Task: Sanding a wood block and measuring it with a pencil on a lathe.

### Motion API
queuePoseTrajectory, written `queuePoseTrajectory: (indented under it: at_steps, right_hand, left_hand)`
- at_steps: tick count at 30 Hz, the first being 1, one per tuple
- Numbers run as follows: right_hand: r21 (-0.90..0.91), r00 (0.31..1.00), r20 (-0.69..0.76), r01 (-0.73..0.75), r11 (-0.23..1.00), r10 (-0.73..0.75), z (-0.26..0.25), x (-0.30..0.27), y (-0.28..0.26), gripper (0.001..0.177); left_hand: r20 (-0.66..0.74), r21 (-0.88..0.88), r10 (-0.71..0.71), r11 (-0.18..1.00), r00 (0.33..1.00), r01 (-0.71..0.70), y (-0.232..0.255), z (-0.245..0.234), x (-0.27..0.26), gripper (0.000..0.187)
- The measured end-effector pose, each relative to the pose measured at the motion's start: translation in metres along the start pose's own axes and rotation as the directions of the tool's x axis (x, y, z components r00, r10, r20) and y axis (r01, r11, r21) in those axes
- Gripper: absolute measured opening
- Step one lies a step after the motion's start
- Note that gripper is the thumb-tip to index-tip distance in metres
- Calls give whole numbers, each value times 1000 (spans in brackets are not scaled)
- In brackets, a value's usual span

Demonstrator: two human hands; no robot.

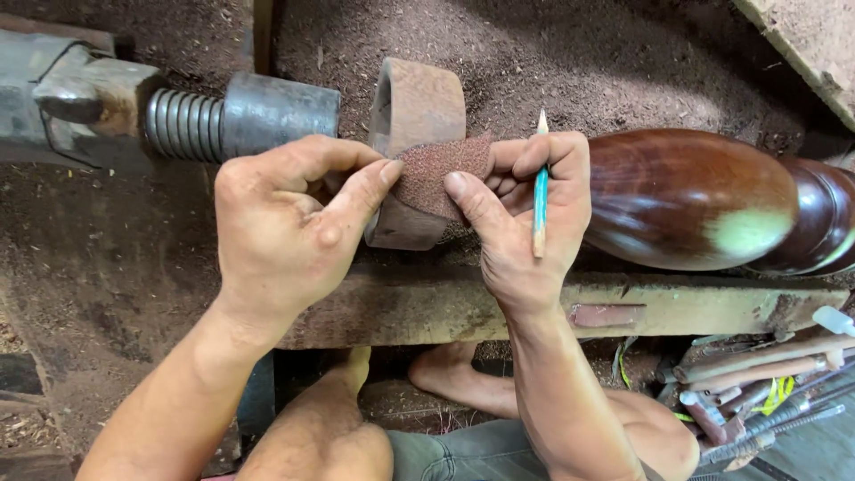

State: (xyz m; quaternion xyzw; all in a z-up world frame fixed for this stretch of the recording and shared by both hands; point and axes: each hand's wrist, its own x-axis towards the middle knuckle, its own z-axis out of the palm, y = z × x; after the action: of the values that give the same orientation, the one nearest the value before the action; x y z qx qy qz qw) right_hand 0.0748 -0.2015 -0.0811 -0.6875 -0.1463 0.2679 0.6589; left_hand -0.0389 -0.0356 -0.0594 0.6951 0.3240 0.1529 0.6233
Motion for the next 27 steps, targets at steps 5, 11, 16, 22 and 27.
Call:
queuePoseTrajectory:
  at_steps: [5,11,16,22,27]
  right_hand:
    - [42,1000,-11,-11,999,12,5,-1,-1,44]
    - [-1,999,-45,-20,1000,19,5,-4,1,46]
    - [-12,999,-32,-28,1000,28,4,-2,-1,48]
    - [-94,1000,8,-21,995,22,-2,3,-4,50]
    - [-118,999,34,-10,993,15,-6,6,-3,51]
  left_hand:
    - [-12,22,20,1000,1000,-19,0,1,1,8]
    - [11,-13,-10,1000,1000,11,0,-2,2,10]
    - [36,15,-119,993,992,119,9,0,8,12]
    - [54,66,-95,994,994,91,10,-1,10,12]
    - [64,16,-120,993,991,120,8,-2,9,12]
